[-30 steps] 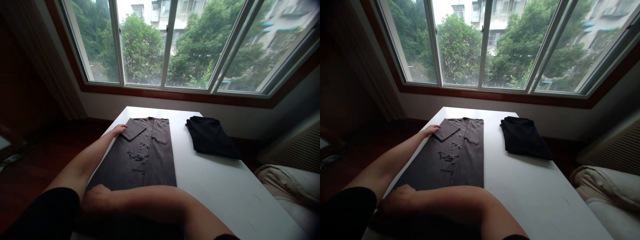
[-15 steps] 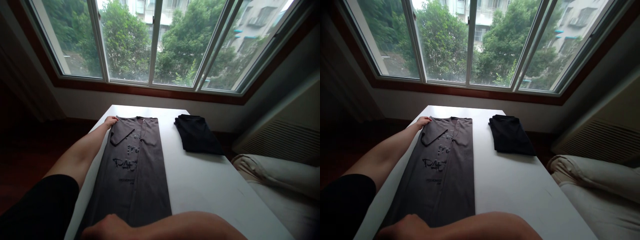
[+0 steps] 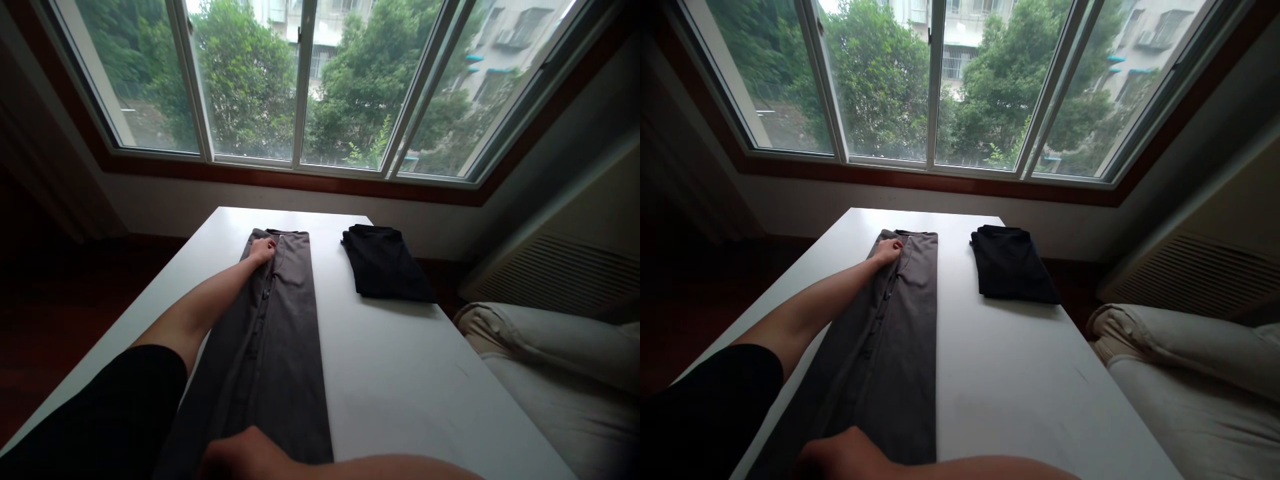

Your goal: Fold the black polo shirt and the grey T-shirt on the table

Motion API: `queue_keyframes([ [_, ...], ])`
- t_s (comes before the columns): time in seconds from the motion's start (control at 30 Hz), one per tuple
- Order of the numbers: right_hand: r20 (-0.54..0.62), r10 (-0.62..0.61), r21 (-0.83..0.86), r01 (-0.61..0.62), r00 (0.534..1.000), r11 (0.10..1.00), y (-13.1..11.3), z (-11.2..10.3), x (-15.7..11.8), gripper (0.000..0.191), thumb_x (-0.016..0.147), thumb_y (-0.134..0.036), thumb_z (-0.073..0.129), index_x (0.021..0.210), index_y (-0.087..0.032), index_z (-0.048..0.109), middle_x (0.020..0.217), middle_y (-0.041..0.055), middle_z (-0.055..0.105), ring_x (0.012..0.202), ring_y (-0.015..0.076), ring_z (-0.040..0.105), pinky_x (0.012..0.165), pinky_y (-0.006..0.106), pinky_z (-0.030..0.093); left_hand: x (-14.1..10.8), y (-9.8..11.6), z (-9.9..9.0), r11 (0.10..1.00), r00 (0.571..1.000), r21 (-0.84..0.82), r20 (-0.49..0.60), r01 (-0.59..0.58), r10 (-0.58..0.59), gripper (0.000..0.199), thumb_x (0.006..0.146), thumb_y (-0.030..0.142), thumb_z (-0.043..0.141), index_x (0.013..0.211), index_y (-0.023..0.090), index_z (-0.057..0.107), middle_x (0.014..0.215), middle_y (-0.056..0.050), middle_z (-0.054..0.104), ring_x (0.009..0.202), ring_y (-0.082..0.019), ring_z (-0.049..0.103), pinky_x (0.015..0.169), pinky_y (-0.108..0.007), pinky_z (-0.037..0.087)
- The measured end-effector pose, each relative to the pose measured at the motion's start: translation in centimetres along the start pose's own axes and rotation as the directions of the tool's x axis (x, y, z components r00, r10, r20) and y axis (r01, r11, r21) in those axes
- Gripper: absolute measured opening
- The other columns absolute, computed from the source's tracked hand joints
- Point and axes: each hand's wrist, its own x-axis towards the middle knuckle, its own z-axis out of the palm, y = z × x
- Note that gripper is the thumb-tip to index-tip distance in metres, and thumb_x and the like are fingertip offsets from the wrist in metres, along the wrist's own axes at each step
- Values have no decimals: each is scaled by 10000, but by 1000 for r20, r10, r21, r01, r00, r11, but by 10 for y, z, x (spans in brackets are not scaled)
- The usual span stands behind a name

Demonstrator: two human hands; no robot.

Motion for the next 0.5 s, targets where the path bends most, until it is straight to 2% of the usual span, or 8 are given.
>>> queue_keyframes([
  [0.1,-15,53,36,-52,999,998,-3,-2,-3,231,894,-345,750,1084,-213,753,1053,-2,783,988,176,721,797,173,496,-15,3,13,997,998,61,-10,56,-56,242,892,318,652,1073,203,765,1174,-153,749,1216,-346,619,1065,-446,452],
  [0.17,-3,54,41,-54,999,998,-3,-2,-3,228,884,-344,752,1070,-212,758,1048,-5,784,983,175,720,791,172,491,-18,4,13,989,996,122,-8,86,-86,402,907,447,656,1213,190,697,1259,-190,714,1245,-385,606,1062,-498,448],
  [0.23,5,50,37,-50,999,998,-3,-3,-4,245,886,-362,744,1077,-210,761,1065,1,786,982,176,723,781,173,486,-17,4,10,975,991,187,33,118,-126,514,914,506,646,1313,182,625,1287,-207,700,1209,-386,638,1029,-492,471],
  [0.37,-3,67,-3,-67,998,998,-6,-5,-10,289,899,-363,712,1142,-213,756,1121,18,787,989,181,730,755,175,478,-7,10,4,956,976,239,91,169,-196,355,967,407,576,1241,195,655,1279,-207,705,1182,-363,673,958,-434,507],
  [0.5,10,86,-155,-83,996,984,-15,-14,-21,287,900,-387,694,1126,-224,763,1053,13,794,943,183,730,718,186,464,-3,17,8,965,985,213,42,153,-166,315,1038,367,445,1243,224,636,1269,-179,715,1185,-328,674,966,-419,502],
])
